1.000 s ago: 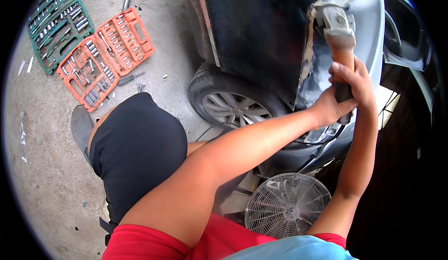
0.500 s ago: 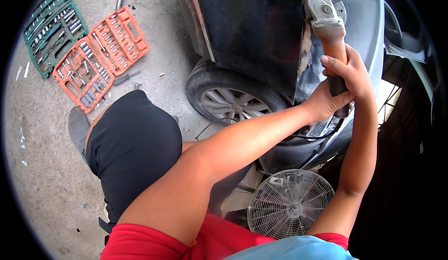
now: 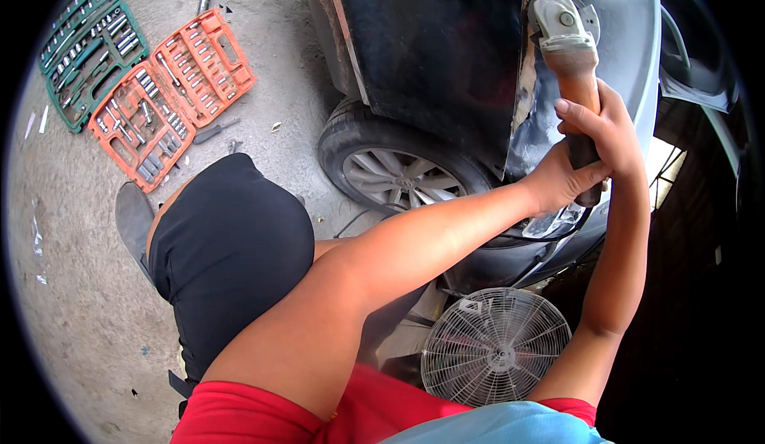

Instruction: The person uses an angle grinder to smooth and remove material from the front fender of a black car. They work on the area around the wheel arch and the side of the vehicle, generating sparks and dust.

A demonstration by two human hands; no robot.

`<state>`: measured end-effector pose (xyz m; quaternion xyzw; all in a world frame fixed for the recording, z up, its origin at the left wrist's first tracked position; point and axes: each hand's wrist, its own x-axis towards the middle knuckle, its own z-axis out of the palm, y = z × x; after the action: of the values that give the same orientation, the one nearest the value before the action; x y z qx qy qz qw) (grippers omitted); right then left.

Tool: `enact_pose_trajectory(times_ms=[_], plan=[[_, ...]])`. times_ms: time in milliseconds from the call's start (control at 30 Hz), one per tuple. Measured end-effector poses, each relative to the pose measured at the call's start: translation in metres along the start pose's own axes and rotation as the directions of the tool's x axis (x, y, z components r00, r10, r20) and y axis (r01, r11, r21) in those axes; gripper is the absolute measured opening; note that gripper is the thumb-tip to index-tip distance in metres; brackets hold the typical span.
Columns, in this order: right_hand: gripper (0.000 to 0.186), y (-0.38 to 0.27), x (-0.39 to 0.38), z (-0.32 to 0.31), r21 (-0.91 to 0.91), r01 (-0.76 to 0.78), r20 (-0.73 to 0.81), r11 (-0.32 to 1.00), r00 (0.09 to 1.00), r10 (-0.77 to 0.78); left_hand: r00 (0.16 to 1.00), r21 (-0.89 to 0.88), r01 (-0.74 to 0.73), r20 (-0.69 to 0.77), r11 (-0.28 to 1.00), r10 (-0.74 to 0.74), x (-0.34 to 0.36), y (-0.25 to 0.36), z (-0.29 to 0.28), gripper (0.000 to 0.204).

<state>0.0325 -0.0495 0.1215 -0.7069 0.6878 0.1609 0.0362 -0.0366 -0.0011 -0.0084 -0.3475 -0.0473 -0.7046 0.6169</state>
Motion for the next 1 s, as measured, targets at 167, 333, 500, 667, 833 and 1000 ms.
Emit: enact_pose_trajectory(times_ms=[167,333,500,667,833,1000], plan=[[0.063,-0.005,0.003,0.003,-0.003,-0.016,0.011,1.000,1.000,0.016,1.000,-0.006,0.028,-0.011,1.000,-0.028,0.000,0.004,0.000,0.067],[0.060,0.000,-0.011,-0.001,0.023,-0.044,-0.013,0.999,0.999,0.044,1.000,-0.007,-0.022,0.007,1.000,0.022,-0.002,-0.007,0.009,0.063],[0.061,-0.009,0.001,0.001,-0.003,-0.029,0.015,1.000,0.999,0.029,0.996,0.010,-0.077,-0.035,0.997,0.078,0.001,-0.001,0.004,0.063],[0.062,-0.008,-0.004,0.004,0.005,-0.042,0.017,0.999,0.999,0.042,1.000,-0.009,0.016,-0.013,1.000,-0.016,-0.003,-0.005,0.002,0.063],[0.063,-0.008,-0.011,0.005,0.015,-0.045,-0.017,0.999,0.999,0.045,1.000,-0.024,0.015,0.019,1.000,-0.014,-0.005,-0.003,0.006,0.064],[0.063,-0.015,0.001,0.004,-0.048,-0.016,0.014,0.999,1.000,0.017,1.000,-0.080,-0.023,-0.010,0.996,0.022,-0.004,0.003,0.006,0.062]])
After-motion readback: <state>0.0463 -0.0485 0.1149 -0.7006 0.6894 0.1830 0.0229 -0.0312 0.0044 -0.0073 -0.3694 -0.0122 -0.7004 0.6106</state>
